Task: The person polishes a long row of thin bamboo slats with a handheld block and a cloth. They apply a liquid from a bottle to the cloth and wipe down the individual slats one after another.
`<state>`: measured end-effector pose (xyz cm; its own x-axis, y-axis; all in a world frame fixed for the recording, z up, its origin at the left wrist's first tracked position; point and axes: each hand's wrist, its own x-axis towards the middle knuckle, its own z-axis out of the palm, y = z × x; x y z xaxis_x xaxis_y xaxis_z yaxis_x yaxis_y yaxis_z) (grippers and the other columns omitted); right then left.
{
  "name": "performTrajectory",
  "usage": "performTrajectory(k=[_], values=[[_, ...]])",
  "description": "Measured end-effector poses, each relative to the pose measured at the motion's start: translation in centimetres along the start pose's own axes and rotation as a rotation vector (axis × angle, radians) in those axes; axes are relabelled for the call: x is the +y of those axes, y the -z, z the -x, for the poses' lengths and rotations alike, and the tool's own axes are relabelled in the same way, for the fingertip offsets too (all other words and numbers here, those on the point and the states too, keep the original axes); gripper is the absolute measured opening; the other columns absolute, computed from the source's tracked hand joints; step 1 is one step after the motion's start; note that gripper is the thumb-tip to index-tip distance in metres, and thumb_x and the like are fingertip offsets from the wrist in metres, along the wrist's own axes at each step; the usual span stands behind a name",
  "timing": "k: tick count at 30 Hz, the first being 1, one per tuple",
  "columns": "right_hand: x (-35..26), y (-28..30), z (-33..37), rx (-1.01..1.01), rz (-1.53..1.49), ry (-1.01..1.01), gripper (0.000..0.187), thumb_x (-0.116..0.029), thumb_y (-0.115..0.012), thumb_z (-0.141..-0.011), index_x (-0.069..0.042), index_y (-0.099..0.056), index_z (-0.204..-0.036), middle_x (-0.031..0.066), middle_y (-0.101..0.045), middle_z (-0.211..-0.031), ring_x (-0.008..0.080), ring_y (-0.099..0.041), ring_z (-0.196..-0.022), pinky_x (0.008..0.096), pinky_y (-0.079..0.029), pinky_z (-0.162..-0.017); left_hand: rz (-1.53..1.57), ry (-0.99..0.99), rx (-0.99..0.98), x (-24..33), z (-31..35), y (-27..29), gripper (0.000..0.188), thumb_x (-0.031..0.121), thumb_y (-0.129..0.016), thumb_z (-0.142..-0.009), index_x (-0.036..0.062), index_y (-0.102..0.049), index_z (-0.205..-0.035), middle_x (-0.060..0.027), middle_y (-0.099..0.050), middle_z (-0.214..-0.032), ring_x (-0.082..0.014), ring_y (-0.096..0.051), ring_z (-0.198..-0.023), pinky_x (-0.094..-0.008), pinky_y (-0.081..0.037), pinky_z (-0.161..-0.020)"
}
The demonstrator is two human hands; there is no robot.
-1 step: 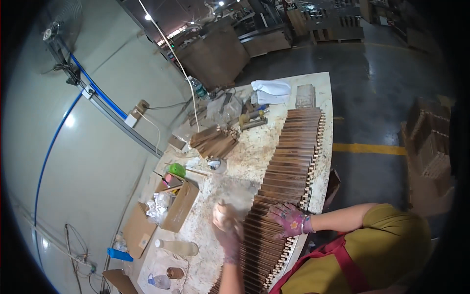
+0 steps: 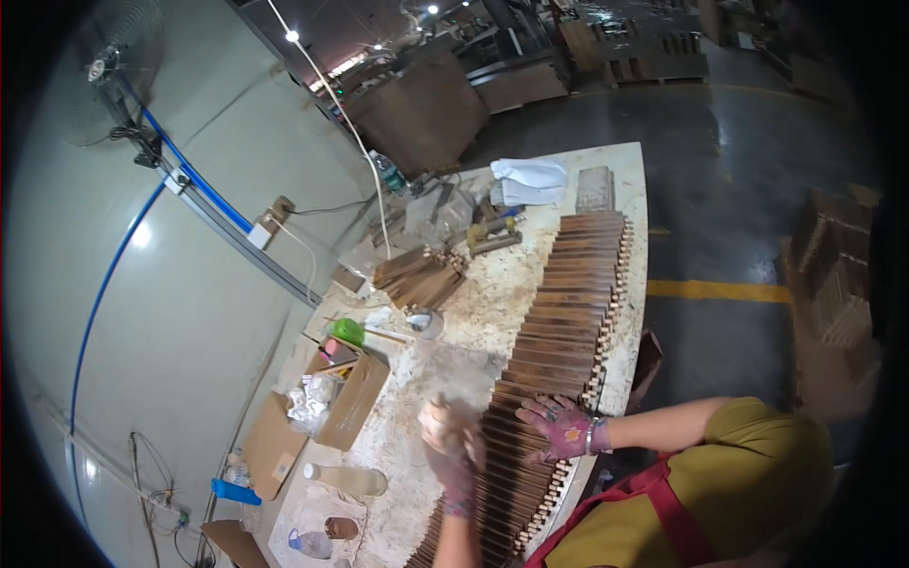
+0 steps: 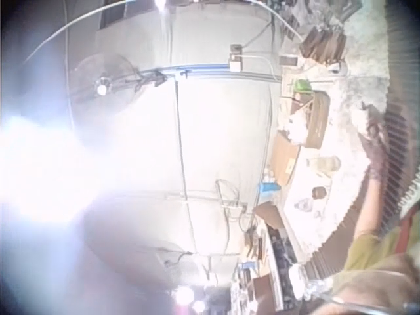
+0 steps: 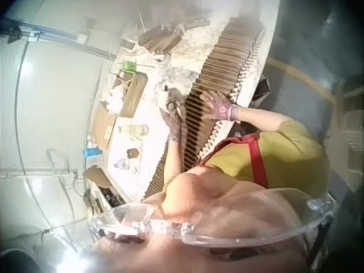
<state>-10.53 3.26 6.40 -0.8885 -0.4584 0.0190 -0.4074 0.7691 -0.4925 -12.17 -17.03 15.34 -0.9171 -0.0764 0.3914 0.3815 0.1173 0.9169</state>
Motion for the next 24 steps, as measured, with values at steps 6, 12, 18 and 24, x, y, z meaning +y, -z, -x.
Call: performTrajectory(k=[6,12,18,24], values=[[-0.9,3.4,1.2,0.247,-1.416,0.312,0.058,-0.004,-0.058,-0.095,-0.008,-0.032,-0.146,0.0050,-0.057,-0.116,0.0098,-0.055,-0.104,0.0250,-0.048,-0.086,-0.158,0.063,-0.253,-3.2,8.7,-7.4,0.067,0.025,-0.064,-0.091,-0.0034,-0.031,-0.142,-0.0068,-0.060,-0.117,-0.0173,-0.060,-0.098,-0.0301,-0.049,-0.085],[4.7,6.2,5.2,0.078,-1.898,0.032,0.024,-0.014,-0.067,-0.092,-0.005,-0.060,-0.113,0.0049,-0.065,-0.103,0.0130,-0.062,-0.090,0.0243,-0.052,-0.081,-0.425,-0.234,-0.310,1.1,11.2,-9.4,0.058,0.017,-0.064,-0.092,-0.0018,-0.038,-0.141,-0.0197,-0.051,-0.137,-0.0318,-0.046,-0.130,-0.0392,-0.036,-0.109],[11.3,10.3,9.9,0.069,-1.622,-0.036,0.037,-0.021,-0.058,-0.096,-0.004,-0.055,-0.128,0.0034,-0.064,-0.114,0.0140,-0.063,-0.101,0.0289,-0.050,-0.092,-0.952,-0.258,-0.068,5.6,14.2,-1.8,0.046,0.016,-0.066,-0.086,0.0018,-0.056,-0.129,-0.0208,-0.052,-0.136,-0.0383,-0.047,-0.129,-0.0466,-0.037,-0.108],[10.3,13.1,11.7,-0.103,-1.606,-0.058,0.052,-0.016,-0.065,-0.090,-0.002,-0.045,-0.136,0.0093,-0.059,-0.126,0.0192,-0.060,-0.112,0.0353,-0.049,-0.098,-1.156,0.017,0.013,5.2,17.8,3.1,0.052,0.024,-0.063,-0.091,0.0048,-0.050,-0.137,-0.0185,-0.045,-0.144,-0.0358,-0.038,-0.136,-0.0441,-0.032,-0.111]])
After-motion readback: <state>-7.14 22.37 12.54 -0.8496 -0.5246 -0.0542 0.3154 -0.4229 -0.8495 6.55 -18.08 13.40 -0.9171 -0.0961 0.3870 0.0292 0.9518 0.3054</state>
